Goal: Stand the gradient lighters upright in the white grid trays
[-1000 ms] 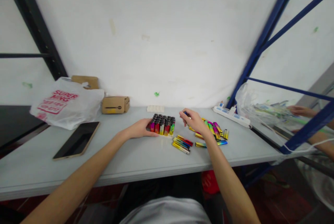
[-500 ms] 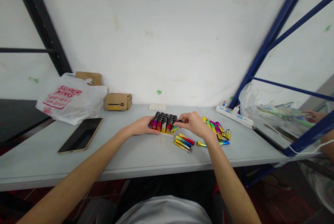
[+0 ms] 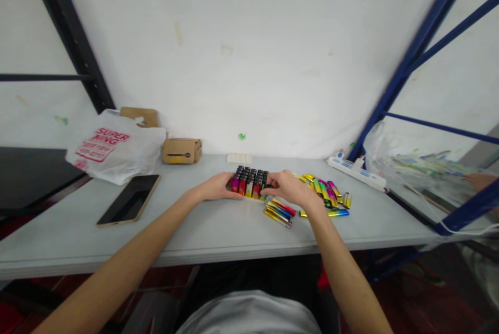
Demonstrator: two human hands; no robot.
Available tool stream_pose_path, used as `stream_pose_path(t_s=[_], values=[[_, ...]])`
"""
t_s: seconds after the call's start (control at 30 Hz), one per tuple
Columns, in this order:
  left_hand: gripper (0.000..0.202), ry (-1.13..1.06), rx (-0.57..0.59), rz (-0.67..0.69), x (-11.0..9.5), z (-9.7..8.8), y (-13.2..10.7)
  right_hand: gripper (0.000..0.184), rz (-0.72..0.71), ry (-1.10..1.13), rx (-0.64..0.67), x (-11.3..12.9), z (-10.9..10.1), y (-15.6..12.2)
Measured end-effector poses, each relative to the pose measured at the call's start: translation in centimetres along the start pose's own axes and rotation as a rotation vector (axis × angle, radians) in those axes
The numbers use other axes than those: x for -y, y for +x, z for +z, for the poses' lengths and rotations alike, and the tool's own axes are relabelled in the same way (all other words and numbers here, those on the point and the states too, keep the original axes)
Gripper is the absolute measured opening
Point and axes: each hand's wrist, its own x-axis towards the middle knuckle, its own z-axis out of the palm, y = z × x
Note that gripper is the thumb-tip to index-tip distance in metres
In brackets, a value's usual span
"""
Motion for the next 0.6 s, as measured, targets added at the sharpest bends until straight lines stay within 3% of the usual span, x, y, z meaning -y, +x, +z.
stream_pose_path(t_s=[0.23,0.33,0.5,0.6], values=[[0.071,0.024,-0.007,-0.027,-0.1,0.0,0.0,0.041,0.178,-0.097,-0.042,-0.3,1.2,0.2],[0.072,0.021,-0.018,-0.03,-0.2,0.0,-0.1,0.048,0.151,-0.069,-0.005,-0.4,1.0,0.0],[0.07,0.04,-0.017,-0.051,-0.2,-0.1,0.0,0.038,0.118,0.13,0.018,-2.3,-1.2,-1.2],[0.071,0.05,-0.008,-0.057,-0.1,-0.1,0.1,0.026,0.214,0.018,-0.027,-5.3,-2.8,-2.2]])
